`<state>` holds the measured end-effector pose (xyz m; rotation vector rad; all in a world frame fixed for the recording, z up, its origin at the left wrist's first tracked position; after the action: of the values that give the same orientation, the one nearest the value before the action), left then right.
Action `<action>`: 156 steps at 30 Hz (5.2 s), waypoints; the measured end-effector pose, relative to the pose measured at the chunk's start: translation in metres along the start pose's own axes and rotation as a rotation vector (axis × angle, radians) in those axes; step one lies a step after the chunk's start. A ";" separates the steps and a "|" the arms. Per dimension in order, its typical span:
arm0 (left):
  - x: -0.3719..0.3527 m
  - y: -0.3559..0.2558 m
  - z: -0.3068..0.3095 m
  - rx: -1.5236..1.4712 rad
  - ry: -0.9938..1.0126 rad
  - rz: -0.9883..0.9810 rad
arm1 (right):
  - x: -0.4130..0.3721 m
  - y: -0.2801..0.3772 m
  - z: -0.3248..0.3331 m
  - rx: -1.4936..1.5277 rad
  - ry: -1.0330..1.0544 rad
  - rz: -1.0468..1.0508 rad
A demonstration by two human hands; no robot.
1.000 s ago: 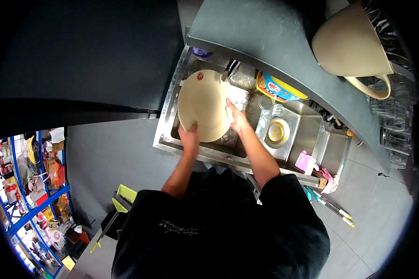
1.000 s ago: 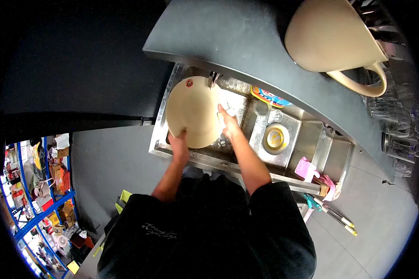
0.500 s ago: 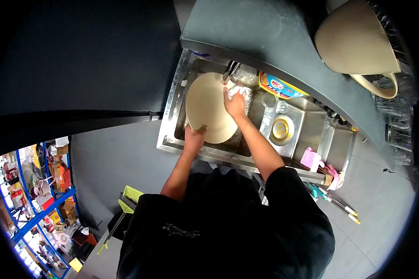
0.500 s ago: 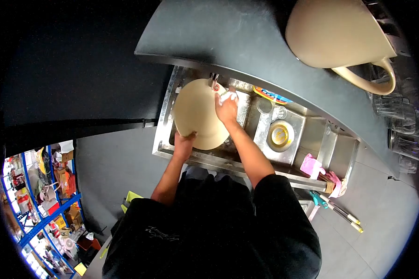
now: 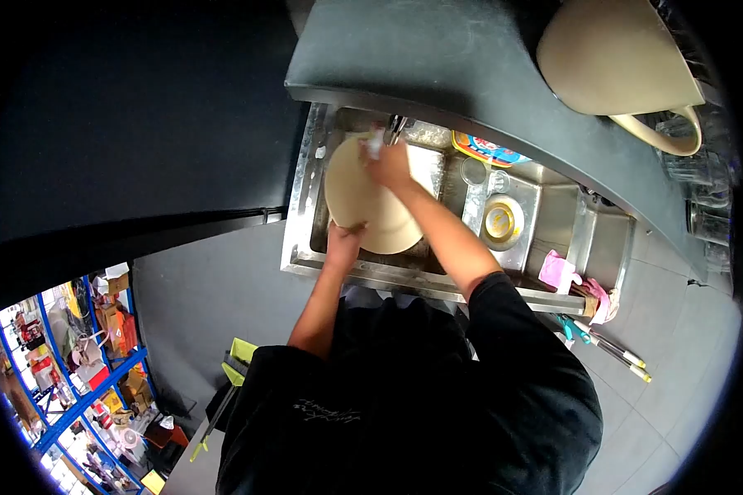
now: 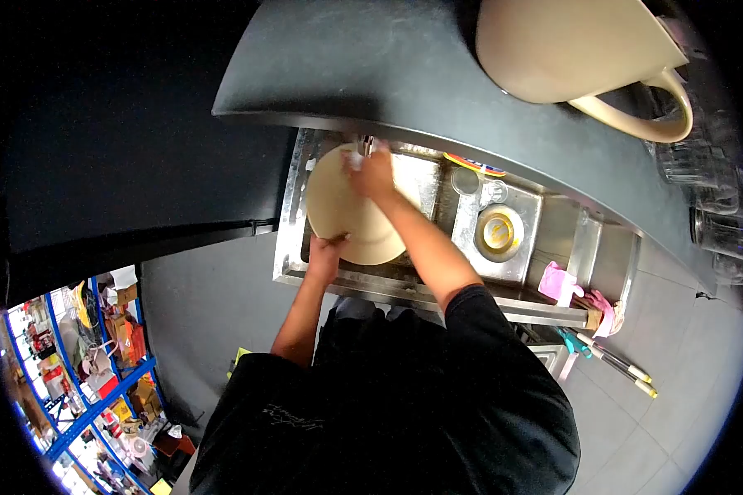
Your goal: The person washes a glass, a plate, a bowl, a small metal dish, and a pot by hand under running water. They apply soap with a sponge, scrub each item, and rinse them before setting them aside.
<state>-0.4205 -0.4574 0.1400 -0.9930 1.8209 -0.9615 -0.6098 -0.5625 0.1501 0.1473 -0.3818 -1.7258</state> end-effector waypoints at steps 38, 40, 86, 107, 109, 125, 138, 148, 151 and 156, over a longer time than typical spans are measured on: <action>0.012 -0.013 -0.006 0.356 -0.019 -0.269 | -0.107 -0.029 0.070 0.755 0.007 -0.513; 0.010 -0.027 -0.003 0.210 -0.088 -0.174 | -0.112 0.024 0.082 0.577 0.044 -0.319; -0.060 -0.064 -0.063 1.236 0.707 -0.365 | -0.222 0.011 0.052 2.016 0.594 -0.731; -0.131 0.044 -0.289 0.823 0.969 -0.287 | -0.513 -0.227 0.215 0.896 -0.723 -1.226; -0.103 0.116 -0.300 0.740 0.853 0.081 | -0.528 -0.264 0.230 0.653 -0.719 -1.264; -0.022 0.549 -0.302 -0.032 0.236 1.206 | -0.551 -0.378 0.227 0.585 -0.681 -1.405; 0.008 0.517 -0.310 -0.018 0.131 0.737 | -0.564 -0.377 0.250 0.583 -0.650 -1.343; -0.028 0.337 -0.343 0.386 0.124 0.379 | -0.533 -0.396 0.286 0.435 -0.520 -1.230; -0.053 0.266 -0.340 0.489 0.157 0.340 | -0.516 -0.407 0.291 0.300 -0.454 -1.186; -0.103 0.169 -0.297 0.312 0.166 0.429 | -0.480 -0.438 0.245 0.304 -0.345 -1.206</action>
<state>-0.6971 -0.2316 0.1291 -0.3210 1.8423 -1.0340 -1.0009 0.0106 0.1789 0.3470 -0.9327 -2.8847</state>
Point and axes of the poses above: each hand's wrist, its own x-axis towards the middle knuckle, its own z-axis out of the back of the hand, y = z × x, the point moved 7 cm from there along x, towards the middle knuckle, and after that the axes turned 14 degrees about -x, right-handed, at the moved point
